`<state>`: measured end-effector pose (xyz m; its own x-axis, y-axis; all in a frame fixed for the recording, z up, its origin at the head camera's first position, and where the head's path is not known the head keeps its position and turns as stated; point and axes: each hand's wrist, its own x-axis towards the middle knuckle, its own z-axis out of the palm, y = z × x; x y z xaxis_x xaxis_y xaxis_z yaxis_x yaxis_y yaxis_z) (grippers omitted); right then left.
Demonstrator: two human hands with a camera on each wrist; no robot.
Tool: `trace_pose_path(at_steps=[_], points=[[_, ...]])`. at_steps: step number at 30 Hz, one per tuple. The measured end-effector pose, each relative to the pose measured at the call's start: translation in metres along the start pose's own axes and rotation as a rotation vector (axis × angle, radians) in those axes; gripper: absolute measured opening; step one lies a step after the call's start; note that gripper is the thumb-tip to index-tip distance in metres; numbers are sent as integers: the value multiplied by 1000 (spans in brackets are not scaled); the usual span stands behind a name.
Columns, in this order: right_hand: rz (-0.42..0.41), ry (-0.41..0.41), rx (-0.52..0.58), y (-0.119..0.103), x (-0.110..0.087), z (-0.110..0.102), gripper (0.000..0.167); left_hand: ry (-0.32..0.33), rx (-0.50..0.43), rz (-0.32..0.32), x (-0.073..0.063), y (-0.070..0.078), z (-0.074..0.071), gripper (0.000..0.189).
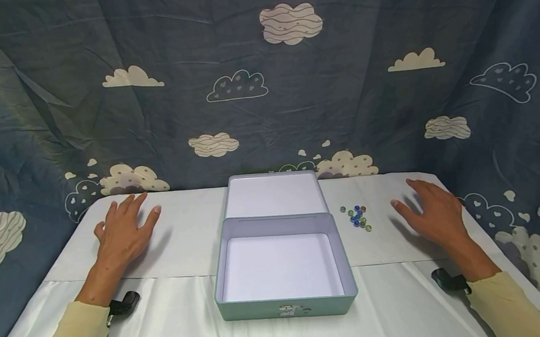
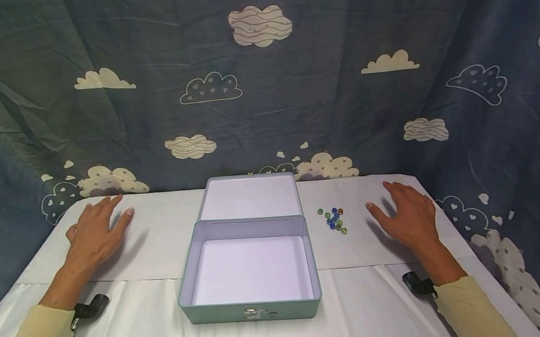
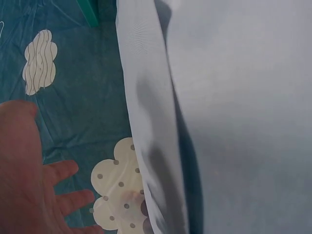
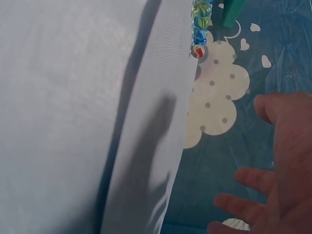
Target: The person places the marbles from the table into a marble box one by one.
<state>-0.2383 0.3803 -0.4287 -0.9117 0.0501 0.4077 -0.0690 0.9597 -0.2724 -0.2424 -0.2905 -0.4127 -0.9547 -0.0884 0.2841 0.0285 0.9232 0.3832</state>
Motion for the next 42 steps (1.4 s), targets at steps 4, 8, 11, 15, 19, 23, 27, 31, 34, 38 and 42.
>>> trace_pose_path(at_steps=[4,8,11,15,19,23,27,31,34,38,42], points=[[11,-16,-1,-3,0,0,75,16,-14,22,-1,1,0,74],[35,-47,2,-6,0,-1,74,31,-21,44,0,2,1,72],[41,-60,14,-8,-1,-2,72,37,-28,54,0,3,2,71],[31,-56,25,-12,-2,-2,69,38,-39,58,0,6,3,71],[15,-51,21,-14,-2,-2,69,34,-48,67,-1,11,3,71],[0,-48,24,-16,-2,-1,68,23,-63,82,-2,17,2,71],[-15,-44,32,-17,-2,-1,65,13,-80,100,-3,23,3,71],[-32,-41,35,-19,-3,-1,62,0,-90,119,-5,28,6,71],[-35,-43,42,-21,-4,-1,61,-10,-105,133,-7,33,8,70],[-41,-54,58,-26,-5,-1,59,-24,-126,137,-11,39,11,69],[-58,-51,65,-30,-6,-1,57,-47,-135,129,-15,46,12,70]])
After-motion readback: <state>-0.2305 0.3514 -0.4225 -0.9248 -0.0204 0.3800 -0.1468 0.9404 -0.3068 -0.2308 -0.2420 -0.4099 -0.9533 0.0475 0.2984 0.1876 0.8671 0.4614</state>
